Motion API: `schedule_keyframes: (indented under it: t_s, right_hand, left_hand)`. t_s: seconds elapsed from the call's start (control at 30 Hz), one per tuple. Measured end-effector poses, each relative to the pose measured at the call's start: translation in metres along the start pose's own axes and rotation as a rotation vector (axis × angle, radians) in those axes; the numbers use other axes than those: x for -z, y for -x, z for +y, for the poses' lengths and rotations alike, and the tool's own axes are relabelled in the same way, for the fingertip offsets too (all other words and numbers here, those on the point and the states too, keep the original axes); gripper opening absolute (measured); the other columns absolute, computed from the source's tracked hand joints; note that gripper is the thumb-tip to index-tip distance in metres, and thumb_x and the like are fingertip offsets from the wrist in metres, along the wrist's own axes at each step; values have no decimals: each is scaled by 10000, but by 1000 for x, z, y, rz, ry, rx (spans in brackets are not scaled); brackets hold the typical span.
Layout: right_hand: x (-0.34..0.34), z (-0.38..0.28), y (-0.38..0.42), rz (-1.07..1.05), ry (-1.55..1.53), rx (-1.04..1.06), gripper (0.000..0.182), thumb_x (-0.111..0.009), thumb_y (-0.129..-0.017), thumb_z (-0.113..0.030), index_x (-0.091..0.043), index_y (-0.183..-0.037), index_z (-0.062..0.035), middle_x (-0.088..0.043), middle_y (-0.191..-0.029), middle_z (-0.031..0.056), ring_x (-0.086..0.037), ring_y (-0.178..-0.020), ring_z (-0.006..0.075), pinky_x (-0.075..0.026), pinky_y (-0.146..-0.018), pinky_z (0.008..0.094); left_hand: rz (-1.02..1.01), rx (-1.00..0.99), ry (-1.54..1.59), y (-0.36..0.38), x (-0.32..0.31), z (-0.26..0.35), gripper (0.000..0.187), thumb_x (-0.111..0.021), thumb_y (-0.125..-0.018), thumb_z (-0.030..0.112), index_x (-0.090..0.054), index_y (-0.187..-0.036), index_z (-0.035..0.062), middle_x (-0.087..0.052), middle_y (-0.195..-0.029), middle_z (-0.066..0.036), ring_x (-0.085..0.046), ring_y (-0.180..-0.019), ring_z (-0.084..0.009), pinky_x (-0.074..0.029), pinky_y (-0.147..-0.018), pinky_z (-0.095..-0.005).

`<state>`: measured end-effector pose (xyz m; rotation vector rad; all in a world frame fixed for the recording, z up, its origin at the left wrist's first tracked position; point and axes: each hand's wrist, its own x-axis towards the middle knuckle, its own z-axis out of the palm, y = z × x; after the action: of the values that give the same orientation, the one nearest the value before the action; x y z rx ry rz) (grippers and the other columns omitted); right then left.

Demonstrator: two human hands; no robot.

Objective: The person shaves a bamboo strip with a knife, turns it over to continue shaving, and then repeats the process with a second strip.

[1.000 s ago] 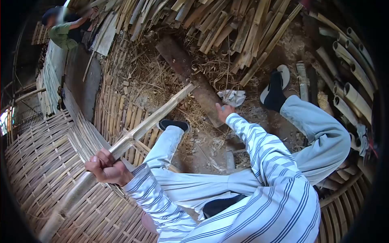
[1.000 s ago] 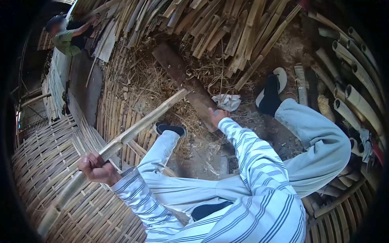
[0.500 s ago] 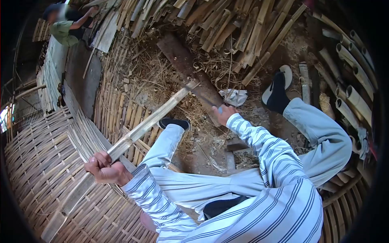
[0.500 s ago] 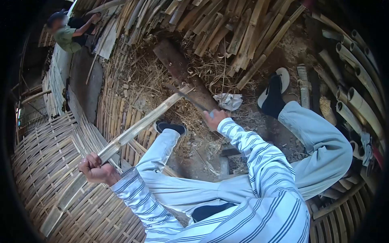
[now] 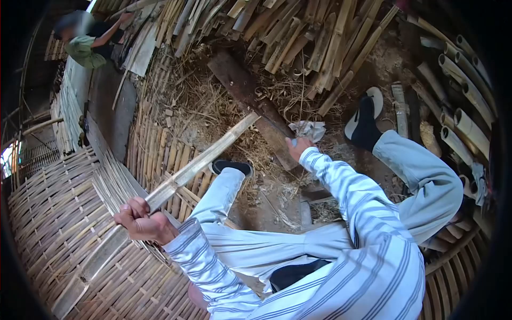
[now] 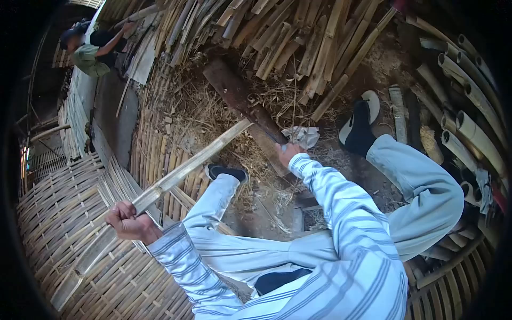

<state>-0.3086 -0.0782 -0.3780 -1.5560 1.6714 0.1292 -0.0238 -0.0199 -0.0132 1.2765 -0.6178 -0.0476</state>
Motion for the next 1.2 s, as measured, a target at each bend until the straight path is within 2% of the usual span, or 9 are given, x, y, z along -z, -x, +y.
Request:
schedule_keyframes:
  t_s: [0.17,0.2,0.43,0.53,0.7,0.83,0.93,1.03,1.2]
  right_hand:
    - [23,15,16,-215,-22,-2,698,-347,-872,-606,-624,-1064,6,-578,-1103,280,-544,-1059,410,-412,-949,452]
    - [-2,32,4,-65,-38,-102,685,-371,-864,-601,-637,-1038,6,-579,-1097,282,-547,-1057,406,-417,-941,451]
    - [15,4,23,4,-166,182,698,-372,-873,-586,-635,-986,51,-608,-828,303,-578,-936,448,-467,-829,455]
    - [-18,35,23,55,-13,26,734,-333,-877,-607,-620,-1043,48,-614,-983,277,-560,-1026,421,-446,-896,445]
    - [41,-5,16,-194,-8,-101,723,-327,-883,-601,-586,-1124,29,-584,-1103,274,-531,-1083,413,-412,-957,437]
    - [36,-6,23,-100,-222,120,656,-355,-892,-561,-632,-1037,15,-572,-1087,300,-533,-1050,435,-422,-935,457]
    - [-11,25,3,-7,-49,21,731,-353,-872,-606,-620,-1044,53,-590,-1053,298,-543,-1032,445,-431,-917,455]
    - [9,16,-5,-131,-80,-73,794,-369,-848,-643,-629,-977,96,-596,-1001,321,-560,-1003,438,-443,-898,442]
    - [22,5,6,-140,-87,26,775,-351,-868,-620,-647,-835,96,-619,-836,311,-601,-860,430,-458,-841,467]
  left_hand:
    - [109,56,-95,9,2,4,307,-494,-807,89,-283,-591,149,-231,-494,26,-218,-442,-76,-169,-430,-246]
    - [67,54,-113,8,7,3,305,-494,-808,102,-287,-589,149,-233,-490,25,-221,-443,-76,-159,-433,-247]
    - [107,30,-99,13,14,1,285,-459,-797,112,-284,-575,146,-223,-483,23,-199,-444,-88,-146,-435,-254]
    - [110,47,-58,16,30,2,276,-460,-790,50,-284,-596,137,-216,-487,20,-200,-440,-80,-163,-436,-242]
    - [108,-15,-30,17,3,4,289,-465,-804,28,-281,-610,138,-224,-488,24,-205,-438,-71,-179,-428,-233]
    - [104,8,-94,20,-11,7,274,-469,-812,31,-300,-625,138,-232,-477,22,-206,-426,-70,-184,-422,-239]
    - [87,-17,-68,21,-13,8,253,-481,-807,34,-314,-642,128,-246,-475,22,-222,-426,-71,-180,-421,-239]
    - [169,-26,-105,19,-19,11,254,-487,-769,24,-319,-604,119,-277,-477,12,-263,-432,-83,-194,-434,-242]
    - [362,-15,-221,26,-36,16,268,-497,-730,46,-321,-537,104,-336,-486,-12,-308,-460,-97,-226,-458,-249]
